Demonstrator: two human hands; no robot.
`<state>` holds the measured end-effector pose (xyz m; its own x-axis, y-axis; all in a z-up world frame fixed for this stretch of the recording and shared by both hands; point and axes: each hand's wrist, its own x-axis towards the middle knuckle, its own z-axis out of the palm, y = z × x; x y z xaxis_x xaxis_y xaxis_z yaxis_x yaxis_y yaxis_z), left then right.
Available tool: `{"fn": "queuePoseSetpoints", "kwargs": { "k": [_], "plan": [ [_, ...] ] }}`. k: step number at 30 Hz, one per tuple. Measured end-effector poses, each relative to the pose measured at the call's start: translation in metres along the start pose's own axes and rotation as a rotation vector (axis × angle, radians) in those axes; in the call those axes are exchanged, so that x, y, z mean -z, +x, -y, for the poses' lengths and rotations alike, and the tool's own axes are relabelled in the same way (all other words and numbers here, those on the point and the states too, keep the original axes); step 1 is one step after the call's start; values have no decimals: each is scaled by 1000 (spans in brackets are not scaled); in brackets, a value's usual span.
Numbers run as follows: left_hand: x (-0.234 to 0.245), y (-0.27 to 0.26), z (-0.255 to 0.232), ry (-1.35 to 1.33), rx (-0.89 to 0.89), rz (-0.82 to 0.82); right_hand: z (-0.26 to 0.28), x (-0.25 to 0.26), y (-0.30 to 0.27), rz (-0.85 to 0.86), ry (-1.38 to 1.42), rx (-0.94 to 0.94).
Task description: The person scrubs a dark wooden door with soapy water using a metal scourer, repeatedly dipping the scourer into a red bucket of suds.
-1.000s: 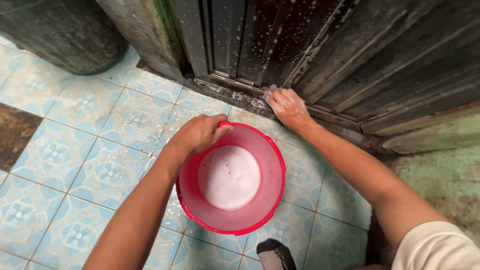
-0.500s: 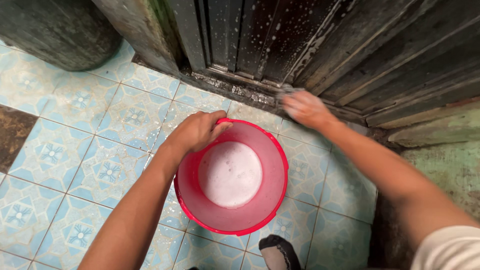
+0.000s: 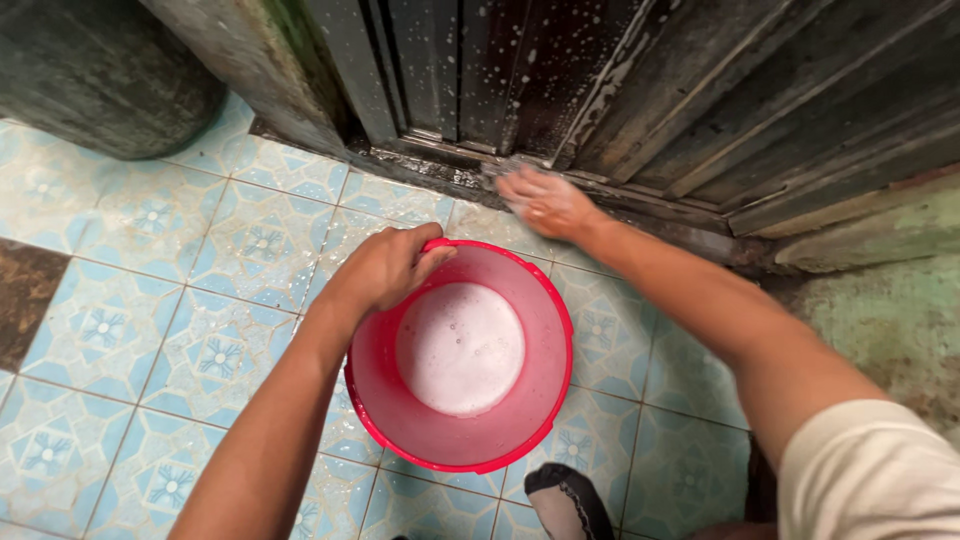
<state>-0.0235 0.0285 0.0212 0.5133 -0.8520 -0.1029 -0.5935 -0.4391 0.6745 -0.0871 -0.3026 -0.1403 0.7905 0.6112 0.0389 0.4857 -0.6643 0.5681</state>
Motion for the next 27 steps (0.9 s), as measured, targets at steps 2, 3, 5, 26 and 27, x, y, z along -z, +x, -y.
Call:
{"fn": "queuePoseSetpoints", "kwargs": {
  "k": [2, 3, 5, 26, 27],
  "plan": [
    [0, -1, 0, -5, 14, 15, -8, 0, -51, -10, -3, 2],
    [0, 0, 1, 0, 30, 29, -13, 2, -80, 80, 18, 18],
    [1, 0, 1, -1, 15, 34, -22, 16, -139, 236, -40, 54],
    [-3, 1, 2, 25, -2, 10, -27, 125, 41, -134, 354, -461],
    [-5, 2, 4, 13, -11, 3, -33, 150, 37, -130, 376, -510]
  ]
}}
